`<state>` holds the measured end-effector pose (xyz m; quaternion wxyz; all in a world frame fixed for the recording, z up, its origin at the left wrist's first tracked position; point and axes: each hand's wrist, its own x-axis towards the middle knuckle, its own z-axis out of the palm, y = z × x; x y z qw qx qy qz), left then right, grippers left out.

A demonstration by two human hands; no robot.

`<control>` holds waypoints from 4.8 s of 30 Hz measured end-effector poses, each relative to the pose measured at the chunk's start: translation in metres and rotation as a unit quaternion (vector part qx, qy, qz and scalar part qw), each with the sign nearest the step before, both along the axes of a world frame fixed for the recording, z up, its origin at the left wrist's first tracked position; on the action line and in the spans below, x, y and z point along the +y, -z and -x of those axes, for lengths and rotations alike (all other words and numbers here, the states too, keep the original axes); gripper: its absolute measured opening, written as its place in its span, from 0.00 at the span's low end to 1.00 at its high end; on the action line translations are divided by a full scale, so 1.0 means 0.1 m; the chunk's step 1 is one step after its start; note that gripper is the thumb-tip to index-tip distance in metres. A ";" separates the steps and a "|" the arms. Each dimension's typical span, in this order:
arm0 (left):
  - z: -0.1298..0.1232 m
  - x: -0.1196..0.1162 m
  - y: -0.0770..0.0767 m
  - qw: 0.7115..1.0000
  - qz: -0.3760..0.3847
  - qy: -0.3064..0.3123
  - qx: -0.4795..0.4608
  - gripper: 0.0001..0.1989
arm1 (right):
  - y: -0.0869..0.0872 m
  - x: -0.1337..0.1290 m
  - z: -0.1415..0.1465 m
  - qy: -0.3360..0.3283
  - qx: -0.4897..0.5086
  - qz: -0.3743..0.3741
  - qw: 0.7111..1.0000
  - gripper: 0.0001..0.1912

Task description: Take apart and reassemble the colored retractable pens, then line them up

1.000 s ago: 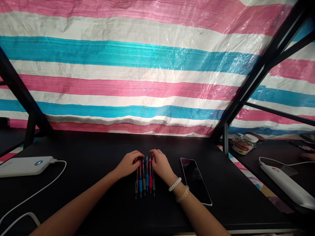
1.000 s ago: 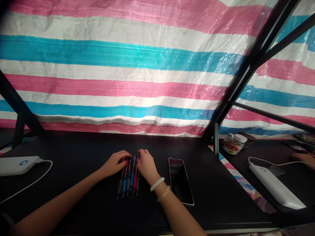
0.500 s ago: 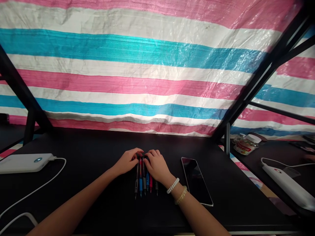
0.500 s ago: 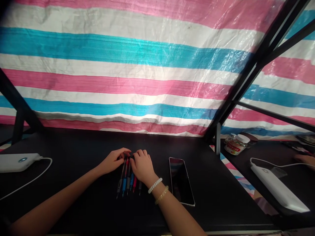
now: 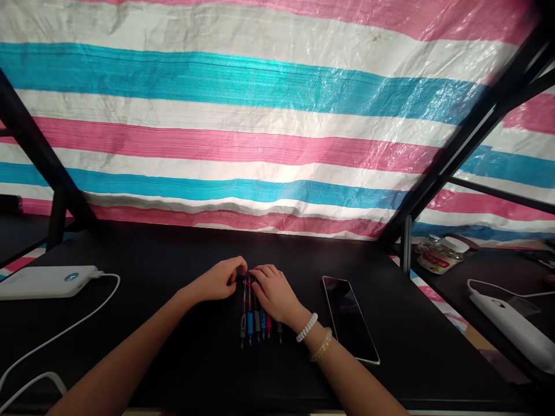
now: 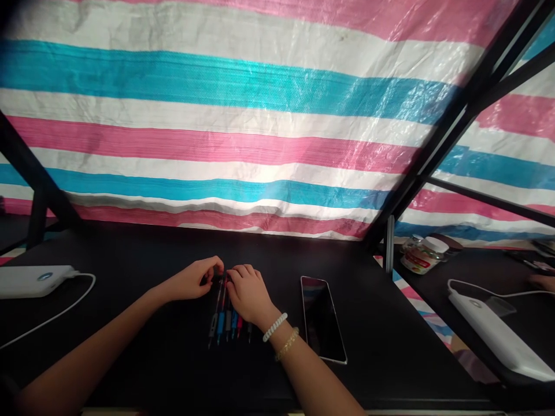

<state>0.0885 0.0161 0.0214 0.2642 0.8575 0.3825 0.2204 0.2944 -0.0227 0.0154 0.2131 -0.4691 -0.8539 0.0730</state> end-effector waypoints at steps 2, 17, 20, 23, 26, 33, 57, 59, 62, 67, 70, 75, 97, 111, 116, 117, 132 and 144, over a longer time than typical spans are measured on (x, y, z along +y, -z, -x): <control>0.01 -0.02 -0.04 0.999 -0.009 0.028 0.012 0.17 | -0.01 -0.02 0.01 -0.005 -0.002 -0.004 1.000 0.14; 0.05 -0.12 -0.20 0.986 -0.021 0.151 0.066 0.08 | -0.12 -0.08 -0.01 0.025 0.123 -0.056 0.991 0.12; 0.05 -0.14 -0.23 0.984 -0.033 0.153 0.083 0.06 | -0.14 -0.08 -0.03 0.033 0.164 -0.055 0.984 0.14; 0.06 -0.12 -0.29 0.985 -0.043 0.149 0.075 0.05 | -0.18 -0.06 -0.08 0.047 0.224 -0.027 0.973 0.13; 0.06 -0.09 -0.32 0.991 -0.092 0.085 0.036 0.08 | -0.25 -0.06 -0.16 0.021 0.256 0.066 0.964 0.14; -0.08 -0.13 -0.17 0.967 -0.244 -0.023 0.072 0.13 | -0.27 -0.09 -0.20 -0.050 0.103 0.090 0.989 0.13; -0.30 -0.34 -0.08 0.941 -0.274 -0.088 0.179 0.12 | -0.16 -0.08 -0.08 0.010 -0.147 -0.048 0.988 0.07; -0.31 -0.35 -0.09 0.947 -0.245 -0.097 0.183 0.12 | -0.17 -0.08 -0.08 0.005 -0.149 -0.055 0.987 0.07; -0.34 -0.36 -0.10 0.954 -0.206 -0.113 0.186 0.13 | -0.17 -0.08 -0.08 0.000 -0.150 -0.077 0.986 0.07; -0.35 -0.39 -0.14 0.957 -0.164 -0.141 0.193 0.15 | -0.16 -0.09 -0.08 -0.010 -0.160 -0.119 0.980 0.07; -0.33 -0.39 -0.15 0.962 -0.121 -0.151 0.192 0.16 | -0.17 -0.07 -0.08 -0.018 -0.176 -0.141 0.974 0.06; -0.31 -0.34 -0.10 0.959 -0.198 -0.148 0.136 0.15 | -0.18 -0.02 -0.11 -0.010 -0.129 -0.160 0.979 0.06; -0.34 -0.45 0.00 0.961 -0.261 -0.085 0.040 0.14 | -0.03 -0.08 0.00 0.064 0.467 0.203 0.858 0.27; -0.28 -0.45 -0.04 0.988 -0.141 -0.050 -0.023 0.16 | -0.11 -0.14 -0.10 -0.019 0.331 0.081 0.940 0.22; -0.26 -0.44 -0.06 0.983 -0.176 -0.050 -0.011 0.15 | -0.17 -0.13 -0.15 -0.072 0.247 0.014 0.966 0.21; -0.25 -0.44 -0.07 0.982 -0.181 -0.050 -0.008 0.15 | -0.18 -0.12 -0.16 -0.080 0.235 0.005 0.969 0.20; -0.21 -0.43 -0.14 0.976 -0.208 -0.042 0.040 0.14 | -0.18 -0.11 -0.17 -0.114 0.184 -0.035 0.976 0.19; -0.23 -0.36 -0.09 0.895 -0.409 -0.097 0.147 0.14 | -0.23 -0.06 -0.19 -0.077 0.017 -0.056 0.995 0.13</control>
